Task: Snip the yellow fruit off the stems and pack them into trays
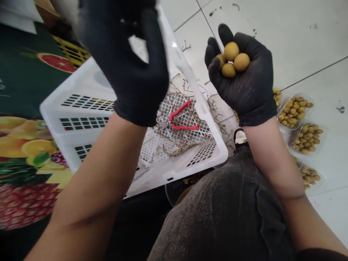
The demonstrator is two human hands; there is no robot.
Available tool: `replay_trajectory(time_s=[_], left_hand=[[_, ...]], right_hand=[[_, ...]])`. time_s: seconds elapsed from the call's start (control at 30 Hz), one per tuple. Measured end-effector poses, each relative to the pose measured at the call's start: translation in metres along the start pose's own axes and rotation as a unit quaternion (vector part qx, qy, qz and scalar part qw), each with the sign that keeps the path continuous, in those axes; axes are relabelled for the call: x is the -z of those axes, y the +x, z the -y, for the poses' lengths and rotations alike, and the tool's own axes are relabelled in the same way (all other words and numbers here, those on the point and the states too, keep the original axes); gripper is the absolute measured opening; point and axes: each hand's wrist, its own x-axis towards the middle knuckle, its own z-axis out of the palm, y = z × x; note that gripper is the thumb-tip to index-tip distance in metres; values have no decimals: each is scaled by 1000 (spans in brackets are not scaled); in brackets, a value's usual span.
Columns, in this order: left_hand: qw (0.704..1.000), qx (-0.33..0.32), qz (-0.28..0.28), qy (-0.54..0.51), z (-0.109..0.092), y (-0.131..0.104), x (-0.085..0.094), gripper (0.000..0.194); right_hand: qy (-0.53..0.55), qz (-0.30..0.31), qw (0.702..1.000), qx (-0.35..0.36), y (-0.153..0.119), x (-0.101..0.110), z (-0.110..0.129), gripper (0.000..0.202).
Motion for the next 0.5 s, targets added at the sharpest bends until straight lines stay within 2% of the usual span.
replay_trajectory(time_s=[0.03,0.07,0.1,0.13,0.17,0.2,0.3,0.4,0.47,0.5], left_hand=[[997,18,-47,-60,26,-9,-8,76],[989,46,-90,-106,49,-19,-17,76],[984,96,-80,-125,69,-29,-27,68],[981,138,-41,-130,85,-40,-36,56],[977,167,0,-131,95,-51,-45,46],[973,188,46,-124,101,-60,-54,40],[962,203,149,-102,99,-78,-72,44],[948,206,233,-74,90,-79,-86,51],[944,203,255,-60,88,-76,-94,52],[945,204,249,-55,89,-74,-97,50]], right_hand=[[145,-8,986,-79,-1,-1,3,48],[297,-20,941,-162,-2,-1,6,44],[418,-37,878,-231,-3,-1,6,43],[492,-51,825,-275,-4,1,5,45],[516,-54,804,-291,-5,3,1,47],[515,-51,806,-289,-5,6,-5,46],[471,-22,852,-229,-5,20,-33,29],[482,-34,855,-188,-6,33,-60,20],[488,-41,852,-186,-8,42,-73,19],[472,-40,861,-187,-11,47,-80,20]])
